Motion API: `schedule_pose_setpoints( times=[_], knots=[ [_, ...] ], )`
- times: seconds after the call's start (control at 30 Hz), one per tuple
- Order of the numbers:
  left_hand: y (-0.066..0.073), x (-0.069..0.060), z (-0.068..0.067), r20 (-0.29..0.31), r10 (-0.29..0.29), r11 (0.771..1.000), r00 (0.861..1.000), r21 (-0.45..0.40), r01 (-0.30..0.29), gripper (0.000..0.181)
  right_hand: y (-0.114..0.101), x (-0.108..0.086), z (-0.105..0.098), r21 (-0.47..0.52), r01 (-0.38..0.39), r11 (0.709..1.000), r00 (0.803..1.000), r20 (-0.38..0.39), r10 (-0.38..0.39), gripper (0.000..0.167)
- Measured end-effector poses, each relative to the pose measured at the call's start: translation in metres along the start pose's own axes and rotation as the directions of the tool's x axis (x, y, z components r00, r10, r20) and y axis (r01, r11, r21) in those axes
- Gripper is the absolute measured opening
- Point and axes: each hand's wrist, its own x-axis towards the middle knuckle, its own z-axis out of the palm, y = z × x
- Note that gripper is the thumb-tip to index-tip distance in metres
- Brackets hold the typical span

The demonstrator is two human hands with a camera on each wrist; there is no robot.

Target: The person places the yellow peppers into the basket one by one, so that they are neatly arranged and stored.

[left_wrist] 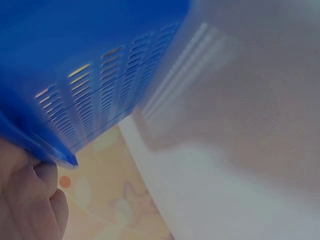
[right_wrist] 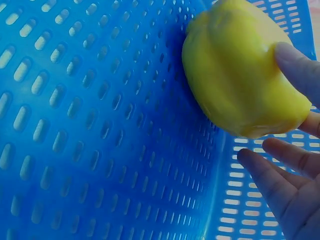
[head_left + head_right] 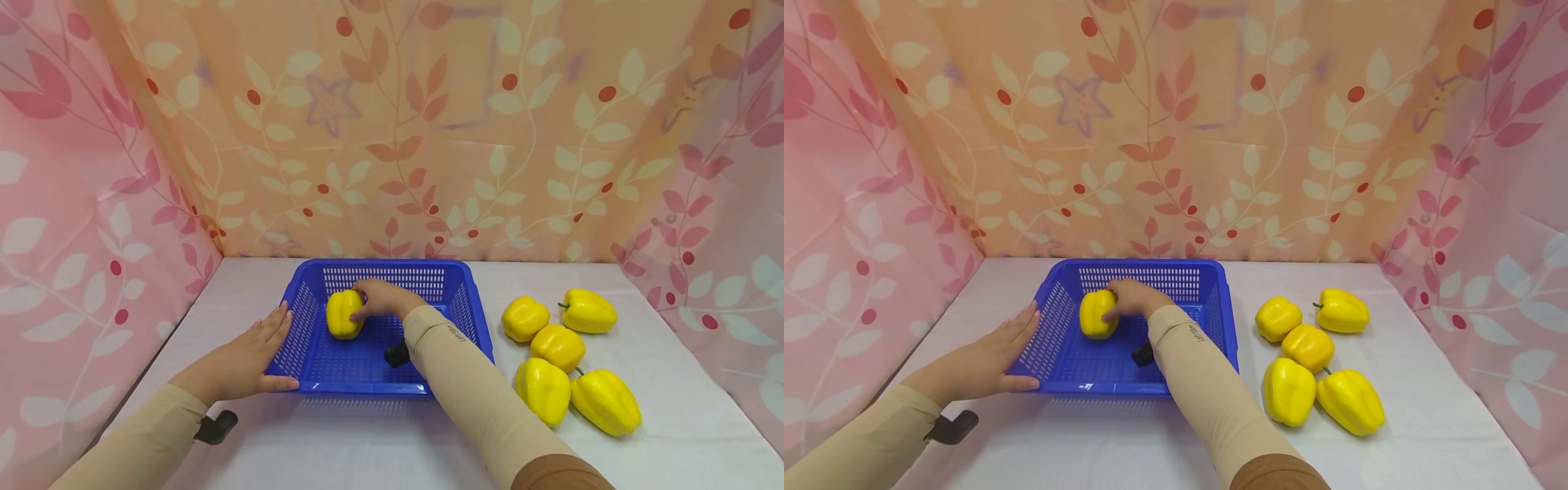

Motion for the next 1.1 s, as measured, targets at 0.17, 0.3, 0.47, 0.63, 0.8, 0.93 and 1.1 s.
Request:
schedule_pose_setpoints(
  times=[0.17,0.3,0.47,0.63,0.8,0.93,1.1],
  knots=[
    [0.001,0.000,0.000,0.001,-0.003,1.000,1.000,-0.009,0.003,0.114,0.000,-0.001,-0.001,-0.014,0.004,1.000,1.000,-0.014,-0.004,0.058],
    [0.001,0.000,0.000,0.004,-0.004,1.000,1.000,-0.010,0.004,0.114,0.001,-0.002,-0.003,-0.002,-0.007,1.000,1.000,-0.021,0.007,0.059],
    [0.002,0.000,0.000,0.005,-0.001,1.000,1.000,-0.008,0.002,0.114,0.003,-0.005,-0.006,0.029,-0.016,0.999,0.999,-0.033,0.017,0.058],
    [0.002,0.000,-0.001,0.000,0.003,1.000,1.000,-0.002,-0.003,0.114,0.004,-0.007,-0.012,0.054,-0.013,0.998,0.999,-0.036,0.014,0.061],
    [0.002,0.000,-0.003,0.006,-0.003,1.000,1.000,-0.003,0.003,0.113,0.000,-0.010,-0.020,0.043,0.000,0.999,0.999,-0.049,0.002,0.060],
    [0.002,0.000,-0.003,0.014,-0.010,1.000,1.000,-0.003,0.010,0.114,-0.004,-0.014,-0.027,0.035,0.015,0.999,0.998,-0.060,-0.013,0.057],
    [0.001,-0.001,-0.003,0.016,-0.009,1.000,1.000,-0.003,0.009,0.114,-0.005,-0.020,-0.034,0.066,0.027,0.997,0.997,-0.070,-0.022,0.057]
  ],
)
